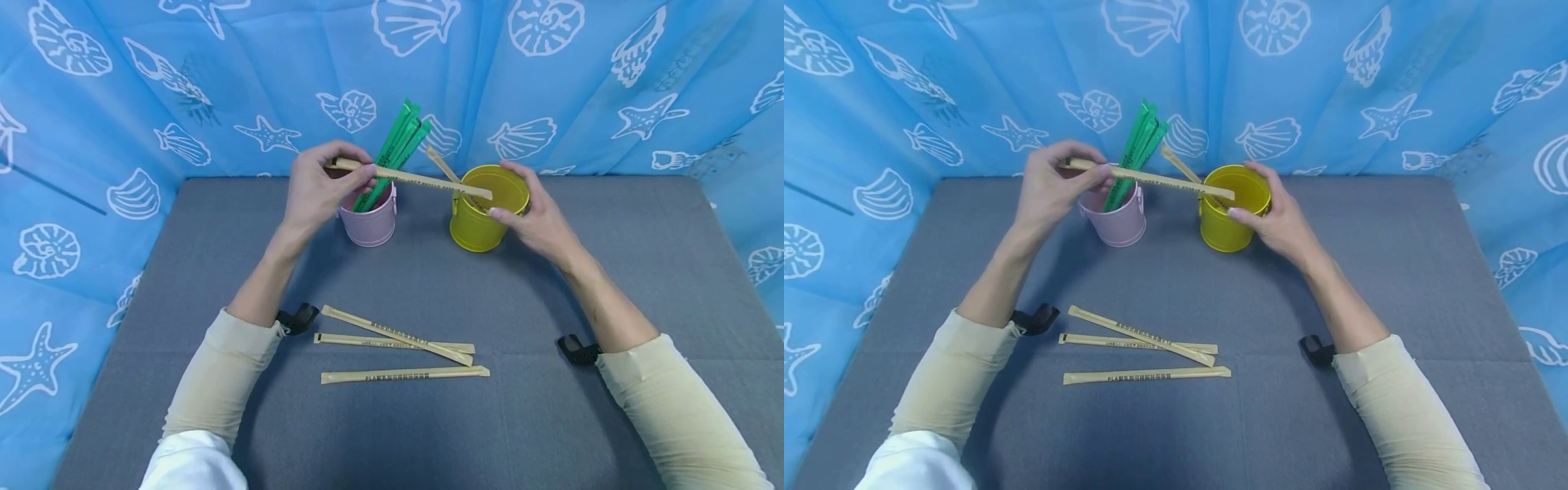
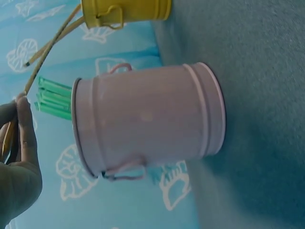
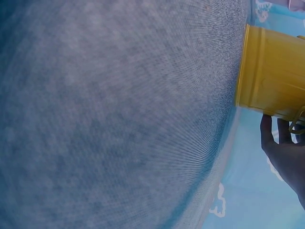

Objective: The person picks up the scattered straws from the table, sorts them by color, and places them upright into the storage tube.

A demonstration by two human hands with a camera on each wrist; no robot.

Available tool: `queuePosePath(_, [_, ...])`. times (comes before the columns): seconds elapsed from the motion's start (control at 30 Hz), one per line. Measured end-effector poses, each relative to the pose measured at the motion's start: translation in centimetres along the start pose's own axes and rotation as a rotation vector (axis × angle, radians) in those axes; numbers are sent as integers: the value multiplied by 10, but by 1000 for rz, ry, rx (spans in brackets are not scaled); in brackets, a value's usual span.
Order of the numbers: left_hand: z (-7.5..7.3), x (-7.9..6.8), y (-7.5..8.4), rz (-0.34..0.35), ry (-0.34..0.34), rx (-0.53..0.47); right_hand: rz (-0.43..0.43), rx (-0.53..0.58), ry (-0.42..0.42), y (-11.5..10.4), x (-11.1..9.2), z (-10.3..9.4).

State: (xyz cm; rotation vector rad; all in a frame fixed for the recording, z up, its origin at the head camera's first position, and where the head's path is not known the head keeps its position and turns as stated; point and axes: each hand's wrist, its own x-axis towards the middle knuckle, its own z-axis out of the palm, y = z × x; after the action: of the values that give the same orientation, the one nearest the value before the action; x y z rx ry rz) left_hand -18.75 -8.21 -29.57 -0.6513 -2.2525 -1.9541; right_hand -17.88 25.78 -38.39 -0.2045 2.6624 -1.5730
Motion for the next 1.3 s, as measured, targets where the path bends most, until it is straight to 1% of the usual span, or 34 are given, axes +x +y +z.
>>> queuePosePath(0.1, [6, 1, 4, 8, 4, 44, 0, -9, -1, 0, 0, 0])
queuePosePath(0.2, [13, 2, 6, 12, 5, 89, -3, -15, -2, 0, 0, 0])
queuePosePath(0.3, [20, 4, 7, 18, -10, 124, -3, -29, 1, 0, -1, 0])
queuePosePath(0.4, [26, 5, 7, 5, -28, 153, 2, -43, 4, -1, -1, 0])
queuePosePath(0.5, [32, 7, 4, -17, -41, 160, 12, -41, 4, -1, -1, 0])
queuePosePath(0.57, [35, 9, -2, -32, -48, 156, 19, -38, 1, -2, -1, 0])
queuePosePath(0.77, [43, 19, -30, -26, -88, 122, 13, -21, -3, -2, -1, 0])
queuePosePath(0.9, [47, 21, -33, -14, -117, 129, 1, -17, -6, -1, 0, 0])
queuePosePath(0.97, [49, 22, -32, -12, -117, 136, 2, -14, -11, -1, 0, -1])
queuePosePath(1.03, [51, 22, -31, -5, -105, 138, 4, -9, -14, -1, 0, 0])
queuePosePath(1.1, [53, 24, -30, -13, -88, 146, 5, -1, -15, 0, 0, 0])
queuePosePath(1.13, [55, 23, -26, -19, -81, 151, 7, 2, -15, 0, 0, -1])
queuePosePath(1.17, [56, 24, -25, -19, -75, 155, 7, 5, -14, 0, 0, 0])
queuePosePath(1.3, [59, 26, -25, -7, -64, 157, 1, 11, -8, 0, 0, -1])
